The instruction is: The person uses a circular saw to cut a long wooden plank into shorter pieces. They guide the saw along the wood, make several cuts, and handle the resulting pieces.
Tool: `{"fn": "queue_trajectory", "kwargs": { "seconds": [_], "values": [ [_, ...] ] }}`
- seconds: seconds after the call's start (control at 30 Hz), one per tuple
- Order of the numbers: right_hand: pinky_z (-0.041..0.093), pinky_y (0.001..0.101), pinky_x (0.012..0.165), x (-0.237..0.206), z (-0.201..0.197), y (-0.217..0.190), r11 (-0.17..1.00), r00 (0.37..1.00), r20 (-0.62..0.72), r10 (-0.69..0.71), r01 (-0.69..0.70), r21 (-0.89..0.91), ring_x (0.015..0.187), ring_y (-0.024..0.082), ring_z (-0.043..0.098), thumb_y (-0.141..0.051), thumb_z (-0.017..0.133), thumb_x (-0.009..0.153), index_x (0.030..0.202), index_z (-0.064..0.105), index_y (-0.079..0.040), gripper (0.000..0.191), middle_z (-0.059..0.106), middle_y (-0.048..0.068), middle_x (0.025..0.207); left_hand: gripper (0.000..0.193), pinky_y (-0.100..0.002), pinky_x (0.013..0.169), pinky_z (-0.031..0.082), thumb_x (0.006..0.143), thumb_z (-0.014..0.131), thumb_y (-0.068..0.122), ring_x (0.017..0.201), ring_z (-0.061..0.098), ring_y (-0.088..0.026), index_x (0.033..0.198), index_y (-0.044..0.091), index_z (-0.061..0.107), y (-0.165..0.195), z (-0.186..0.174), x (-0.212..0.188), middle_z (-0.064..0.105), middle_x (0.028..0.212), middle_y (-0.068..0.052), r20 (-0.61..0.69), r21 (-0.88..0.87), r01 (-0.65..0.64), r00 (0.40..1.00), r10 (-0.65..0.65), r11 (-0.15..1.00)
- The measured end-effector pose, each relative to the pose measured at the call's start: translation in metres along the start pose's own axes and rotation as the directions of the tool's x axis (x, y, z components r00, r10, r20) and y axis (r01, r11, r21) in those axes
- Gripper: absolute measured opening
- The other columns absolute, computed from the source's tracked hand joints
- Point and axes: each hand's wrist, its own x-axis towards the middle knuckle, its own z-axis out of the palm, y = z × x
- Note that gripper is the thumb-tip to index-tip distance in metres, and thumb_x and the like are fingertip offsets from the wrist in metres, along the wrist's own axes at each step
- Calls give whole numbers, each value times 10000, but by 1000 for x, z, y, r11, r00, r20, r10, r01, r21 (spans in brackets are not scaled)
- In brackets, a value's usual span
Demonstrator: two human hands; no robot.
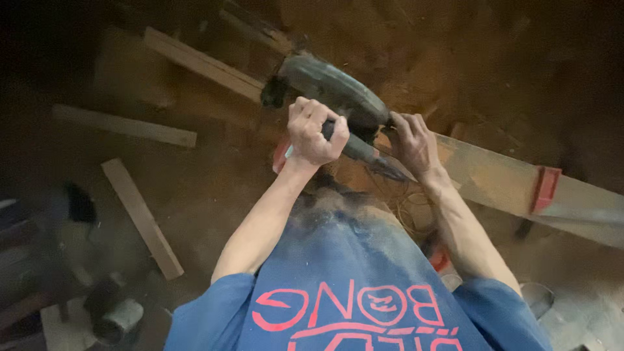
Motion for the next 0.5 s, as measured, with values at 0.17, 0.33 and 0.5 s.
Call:
{"fn": "queue_trajectory", "kwargs": {
  "seconds": [0.17, 0.33, 0.5],
  "values": [
    [488, 322, 575, 5, 12, 6, 578, 670, 473, 572, -738, 347, 656, 156, 607, -259, 679, 998, 1097, 740, -36, 251, 689, 53, 785, 155, -422, 783, 427, 840, 687, 216, 792, 541, -270, 749, 117, 611, -8, -3, -4, 571, 762, -51, -19, -19, 5, 1000, -6, 1000],
    [440, 332, 594, 3, 23, 20, 135, 480, 660, 577, -854, 502, 661, 167, 544, -323, 662, 1066, 1083, 748, 32, 366, 625, 115, 805, 150, -416, 777, 427, 830, 701, 207, 795, 550, -265, 739, 125, 613, -9, -1, -7, 572, 757, -40, -22, -14, 13, 1000, -13, 1000],
    [541, 449, 883, -18, 21, -21, 902, 906, 30, 422, -423, 82, 1056, 305, 644, -282, 732, 1013, 1256, 665, -10, 370, 654, 201, 1187, 120, -408, 810, 453, 839, 734, 204, 831, 578, -258, 774, 138, 658, -1, -10, -8, 619, 796, -30, 13, -52, 14, 1000, -14, 999]
  ]
}}
